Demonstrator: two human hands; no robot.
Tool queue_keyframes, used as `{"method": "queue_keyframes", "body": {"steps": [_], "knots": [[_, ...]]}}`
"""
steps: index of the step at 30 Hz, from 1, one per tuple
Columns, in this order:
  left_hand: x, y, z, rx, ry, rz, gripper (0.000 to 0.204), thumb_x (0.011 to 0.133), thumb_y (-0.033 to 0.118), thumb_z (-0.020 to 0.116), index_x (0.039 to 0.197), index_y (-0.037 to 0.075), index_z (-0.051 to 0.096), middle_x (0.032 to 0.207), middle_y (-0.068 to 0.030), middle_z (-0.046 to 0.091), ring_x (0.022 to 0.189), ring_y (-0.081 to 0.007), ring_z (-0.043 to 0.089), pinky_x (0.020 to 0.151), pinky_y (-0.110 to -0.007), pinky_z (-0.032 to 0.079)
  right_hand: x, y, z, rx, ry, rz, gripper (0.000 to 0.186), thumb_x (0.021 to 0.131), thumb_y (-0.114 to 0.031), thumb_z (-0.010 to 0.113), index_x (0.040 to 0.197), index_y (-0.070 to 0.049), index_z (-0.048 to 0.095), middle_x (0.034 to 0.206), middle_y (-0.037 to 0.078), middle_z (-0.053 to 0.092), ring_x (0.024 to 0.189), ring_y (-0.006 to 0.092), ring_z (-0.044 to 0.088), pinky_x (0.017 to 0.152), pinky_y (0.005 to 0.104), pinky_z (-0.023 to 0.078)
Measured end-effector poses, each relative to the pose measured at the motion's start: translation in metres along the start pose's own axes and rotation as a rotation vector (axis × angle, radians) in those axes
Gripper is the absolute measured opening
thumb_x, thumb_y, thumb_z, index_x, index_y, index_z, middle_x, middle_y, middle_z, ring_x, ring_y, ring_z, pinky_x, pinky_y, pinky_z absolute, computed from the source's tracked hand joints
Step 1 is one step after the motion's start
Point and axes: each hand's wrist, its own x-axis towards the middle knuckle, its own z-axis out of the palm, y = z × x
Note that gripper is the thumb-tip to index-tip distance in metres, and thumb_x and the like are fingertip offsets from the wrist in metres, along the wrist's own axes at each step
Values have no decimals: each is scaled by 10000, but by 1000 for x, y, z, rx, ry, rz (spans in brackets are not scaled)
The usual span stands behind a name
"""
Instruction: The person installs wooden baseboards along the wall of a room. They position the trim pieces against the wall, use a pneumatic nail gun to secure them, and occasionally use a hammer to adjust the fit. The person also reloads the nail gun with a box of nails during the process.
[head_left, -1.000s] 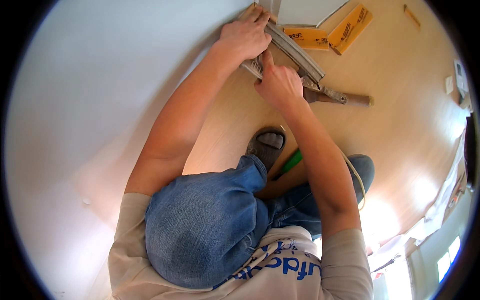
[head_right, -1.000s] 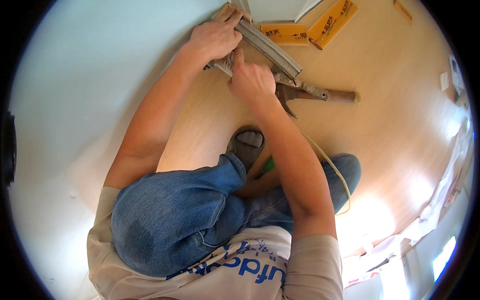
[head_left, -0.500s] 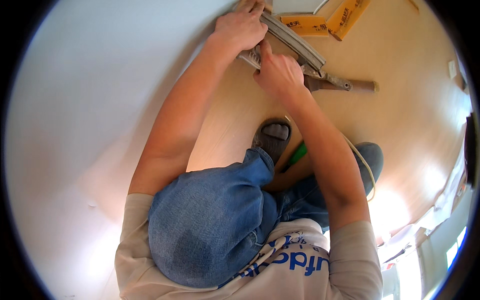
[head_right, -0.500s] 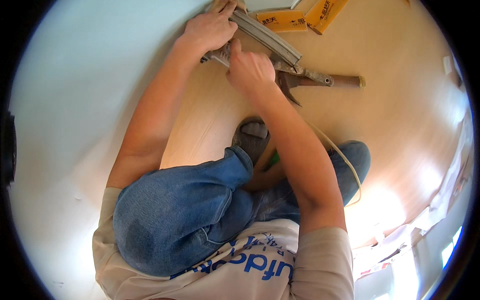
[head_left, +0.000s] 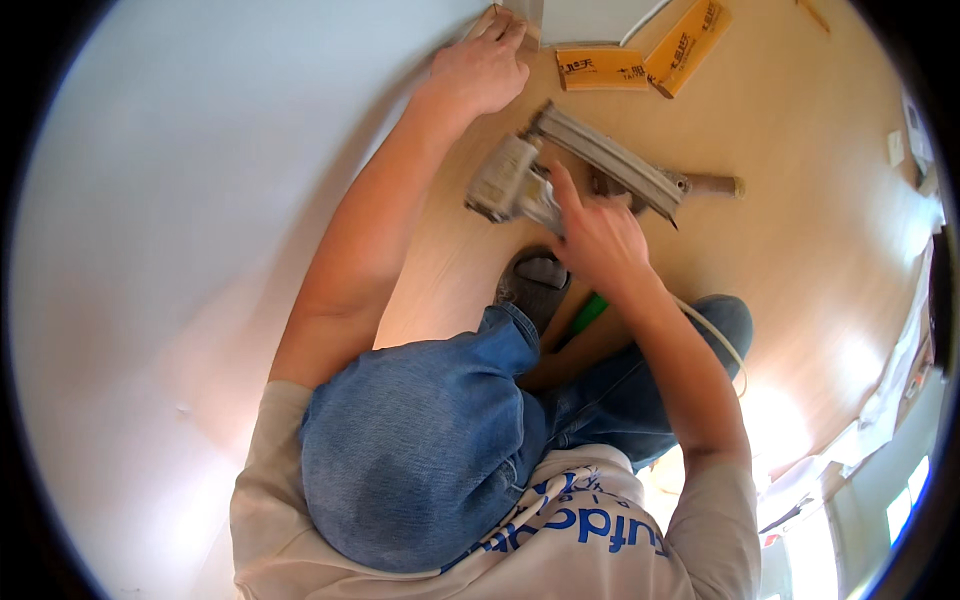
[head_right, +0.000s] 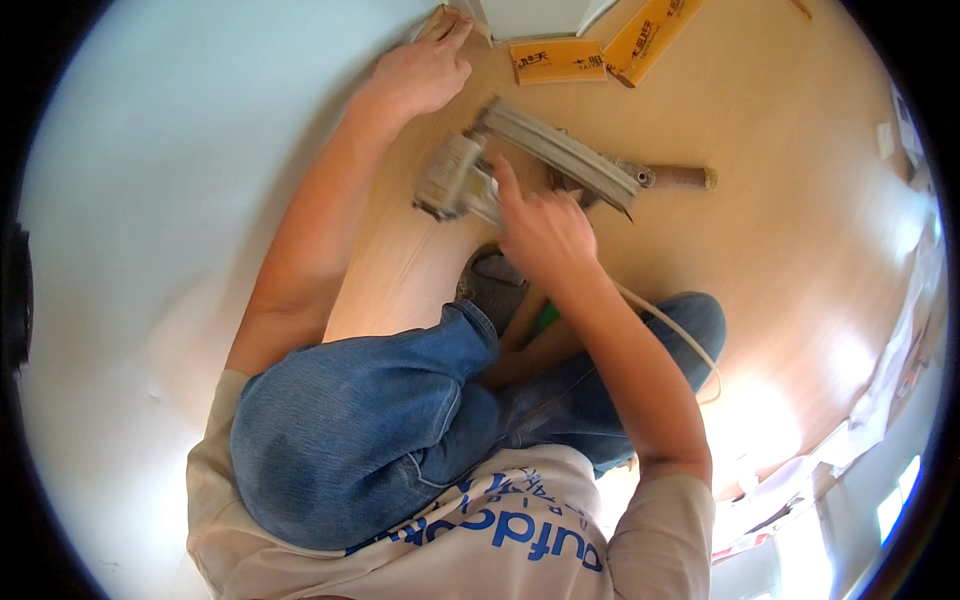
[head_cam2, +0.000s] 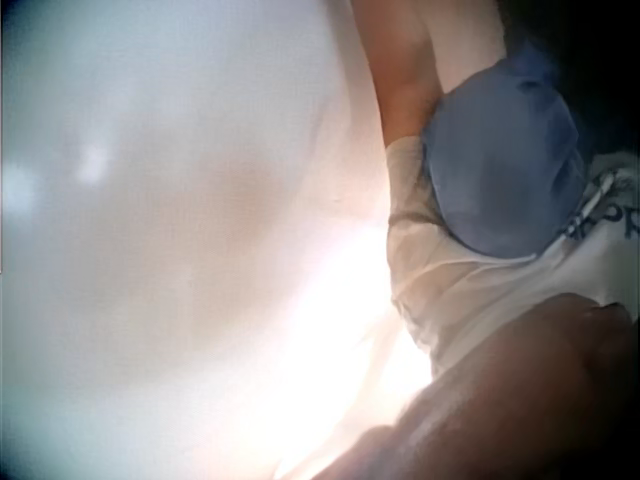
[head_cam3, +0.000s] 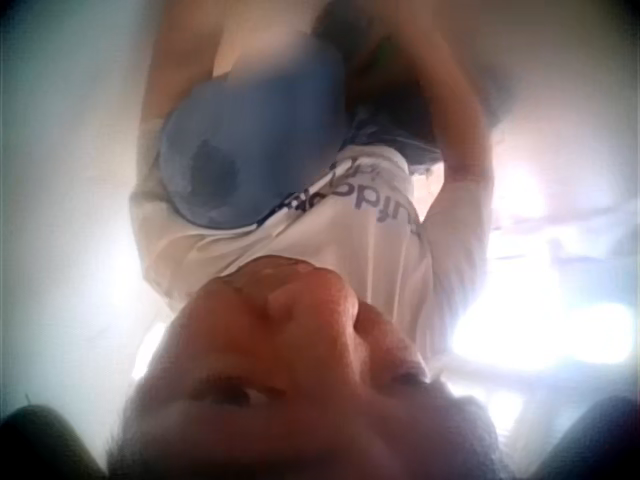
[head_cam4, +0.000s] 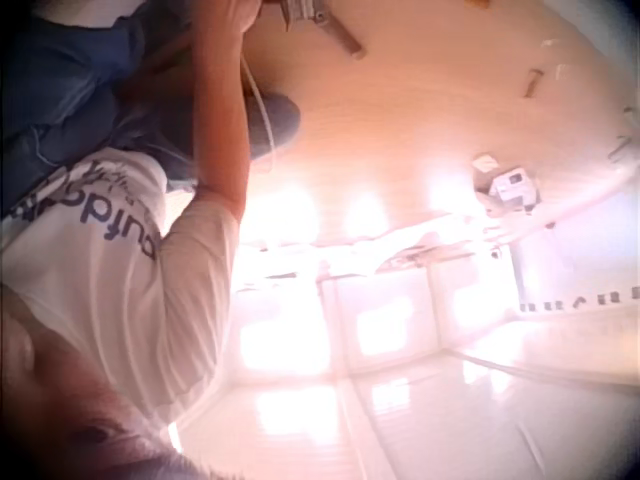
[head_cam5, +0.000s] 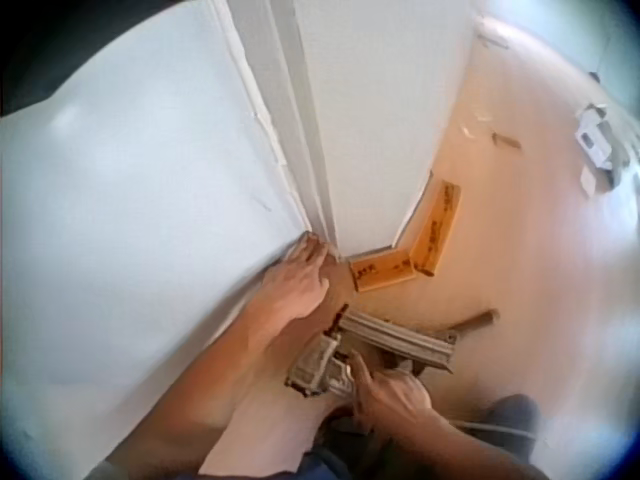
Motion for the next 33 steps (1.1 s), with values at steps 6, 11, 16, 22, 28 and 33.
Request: {"method": "queue_keyframes", "body": {"steps": [6,11,16,22,28,33], "knots": [[-49,-1,4,-338,49,-198,658,943,197,509,1572,93,348,1567,-173,436,1269,-376,579,1037,-489,500,-108,62,-11,-128,104,139,959,752,-191,823,1571,-66,340,975,164,716,943,340,704,853,439,545],[-90,17,40,-570,-62,-236,639,925,163,528,1537,47,385,1537,-199,445,1276,-387,563,1048,-472,487,-159,142,-24,-129,195,490,904,794,-145,757,1576,-64,312,964,245,709,910,418,688,823,511,527],[-80,38,44,-573,-41,-196,625,926,153,522,1525,29,394,1517,-197,461,1282,-381,558,1062,-454,478,-177,225,-3,-80,354,710,872,818,-198,695,1588,-156,288,938,289,704,913,492,665,815,573,509],[-75,40,44,-539,-19,-219,574,918,143,527,1481,46,468,1428,-219,529,1270,-396,560,1060,-459,476,-178,256,27,204,473,797,865,793,-260,716,1558,-102,344,1279,325,632,1174,473,628,974,500,502],[-63,63,18,-386,-40,-99,516,942,139,544,1450,53,506,1424,-217,529,1258,-390,574,1045,-471,487,-176,248,7,204,323,947,833,823,-273,705,1546,-55,352,1323,320,612,1188,489,607,1002,513,489],[-38,85,20,-326,62,-67,495,954,216,634,1414,71,528,1450,-180,509,1205,-377,607,979,-469,534,-172,240,10,-33,532,779,643,899,-183,669,1463,23,439,1339,282,579,1247,455,554,1039,513,467]]}}
